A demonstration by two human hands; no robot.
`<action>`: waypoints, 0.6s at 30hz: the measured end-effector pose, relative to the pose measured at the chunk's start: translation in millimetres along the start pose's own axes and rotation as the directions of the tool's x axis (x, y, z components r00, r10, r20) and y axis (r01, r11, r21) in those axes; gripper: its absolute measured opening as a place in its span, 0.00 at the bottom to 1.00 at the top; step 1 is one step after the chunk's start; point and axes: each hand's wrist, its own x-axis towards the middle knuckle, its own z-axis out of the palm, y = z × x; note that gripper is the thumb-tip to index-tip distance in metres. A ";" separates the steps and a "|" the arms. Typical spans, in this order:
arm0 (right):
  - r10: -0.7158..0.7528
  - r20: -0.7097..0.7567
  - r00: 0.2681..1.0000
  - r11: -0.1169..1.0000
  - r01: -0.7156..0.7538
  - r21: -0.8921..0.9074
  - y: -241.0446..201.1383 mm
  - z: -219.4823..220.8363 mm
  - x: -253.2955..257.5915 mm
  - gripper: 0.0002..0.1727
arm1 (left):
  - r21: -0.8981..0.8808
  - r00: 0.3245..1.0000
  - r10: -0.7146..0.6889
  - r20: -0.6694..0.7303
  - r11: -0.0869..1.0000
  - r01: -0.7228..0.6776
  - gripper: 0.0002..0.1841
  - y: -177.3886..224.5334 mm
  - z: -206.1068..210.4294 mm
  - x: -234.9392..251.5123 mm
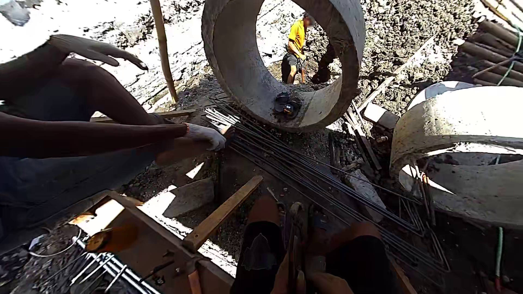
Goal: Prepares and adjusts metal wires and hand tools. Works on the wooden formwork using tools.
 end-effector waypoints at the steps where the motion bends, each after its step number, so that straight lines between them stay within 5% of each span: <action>1: 0.032 -0.070 0.997 0.994 -0.040 -0.104 9.1 -8.8 1.6 0.13 | -0.060 1.000 -0.009 0.002 0.998 0.009 0.24 0.7 1.3 0.6; 4: 0.023 -0.420 0.907 0.947 -0.155 -0.282 31.7 -35.8 8.4 0.12 | -0.257 0.997 -0.007 0.077 0.966 0.027 0.25 -1.3 -1.1 -2.0; 7: -0.052 -0.564 0.824 0.938 -0.154 -0.311 28.3 -40.6 16.2 0.13 | -0.207 0.994 0.030 0.108 0.978 -0.007 0.29 -9.1 -2.9 -6.1; 9: -0.022 -0.506 0.862 0.958 -0.127 -0.257 8.0 -22.8 14.6 0.12 | -0.148 0.993 0.114 0.035 0.983 -0.108 0.31 -12.8 -1.7 -7.4; 13: -0.001 -0.160 0.987 1.000 0.003 0.016 -23.6 21.0 0.6 0.13 | -0.236 0.983 0.149 -0.106 0.957 -0.171 0.26 -10.2 1.1 3.4; 16: -0.056 -0.252 0.966 0.995 0.076 0.069 -7.3 26.6 9.3 0.12 | -0.416 0.995 -0.065 -0.081 0.909 0.026 0.22 -1.1 -8.3 18.7; 18: -0.153 -0.309 0.939 0.984 0.174 0.041 8.5 26.2 13.9 0.13 | -0.605 0.962 -0.252 -0.103 0.784 0.140 0.22 0.1 -13.1 25.5</action>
